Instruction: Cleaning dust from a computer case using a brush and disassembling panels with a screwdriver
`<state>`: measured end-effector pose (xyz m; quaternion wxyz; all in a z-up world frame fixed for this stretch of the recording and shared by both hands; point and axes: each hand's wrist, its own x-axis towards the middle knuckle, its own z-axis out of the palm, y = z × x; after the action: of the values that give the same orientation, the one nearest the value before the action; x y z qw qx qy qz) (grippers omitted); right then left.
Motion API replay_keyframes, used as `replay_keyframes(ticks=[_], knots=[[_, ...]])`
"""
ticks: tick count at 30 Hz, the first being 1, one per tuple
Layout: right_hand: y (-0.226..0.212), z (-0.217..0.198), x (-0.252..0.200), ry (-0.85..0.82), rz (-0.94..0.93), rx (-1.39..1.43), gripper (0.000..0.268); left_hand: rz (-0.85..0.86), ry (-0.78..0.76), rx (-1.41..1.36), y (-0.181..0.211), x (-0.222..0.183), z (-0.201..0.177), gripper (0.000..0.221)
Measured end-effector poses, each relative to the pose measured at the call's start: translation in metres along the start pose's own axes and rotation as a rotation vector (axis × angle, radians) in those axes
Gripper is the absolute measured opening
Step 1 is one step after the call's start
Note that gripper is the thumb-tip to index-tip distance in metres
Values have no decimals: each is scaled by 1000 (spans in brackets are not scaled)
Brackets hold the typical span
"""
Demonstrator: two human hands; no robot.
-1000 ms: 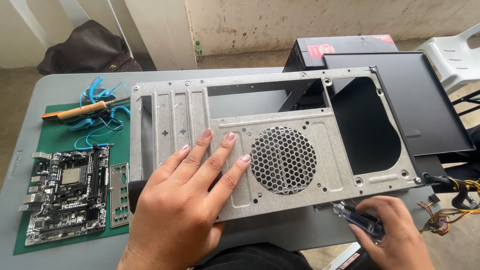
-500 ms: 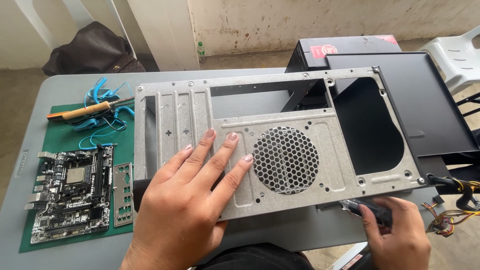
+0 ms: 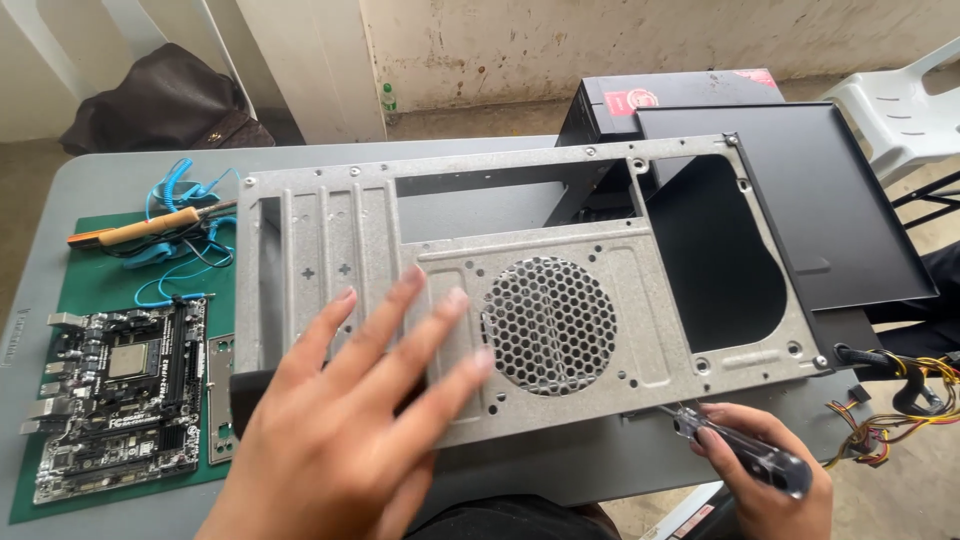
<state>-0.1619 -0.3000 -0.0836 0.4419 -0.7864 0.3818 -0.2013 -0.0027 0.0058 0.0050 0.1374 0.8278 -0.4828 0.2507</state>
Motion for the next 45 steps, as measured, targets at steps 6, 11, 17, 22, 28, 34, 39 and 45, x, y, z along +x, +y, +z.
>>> replay_keyframes(ticks=[6, 11, 17, 22, 28, 34, 39, 45], knots=[[23, -32, -7, 52, -126, 201, 11, -66, 25, -693, 68, 1, 31, 13], [58, -74, 11, 54, 36, 398, 11, -581, -828, -1066, 119, -34, 213, 63], [121, -153, 31, -71, 90, 452, 12, -365, -328, -1221, 179, -20, 261, 37], [173, -201, 49, 6, 147, 513, 14, -485, -511, -1251, 213, 22, 272, 12], [226, -255, 60, 1, -14, 605, 13, -810, -959, -1487, 248, 96, 271, 34], [223, -263, 54, 133, 82, 682, 14, -955, -929, -1852, 269, 112, 284, 30], [259, -282, 65, 98, 104, 596, 14, -1006, -830, -1677, 273, 130, 295, 21], [225, -278, 71, 151, 140, 506, 17, -997, -746, -1606, 260, 169, 287, 21]])
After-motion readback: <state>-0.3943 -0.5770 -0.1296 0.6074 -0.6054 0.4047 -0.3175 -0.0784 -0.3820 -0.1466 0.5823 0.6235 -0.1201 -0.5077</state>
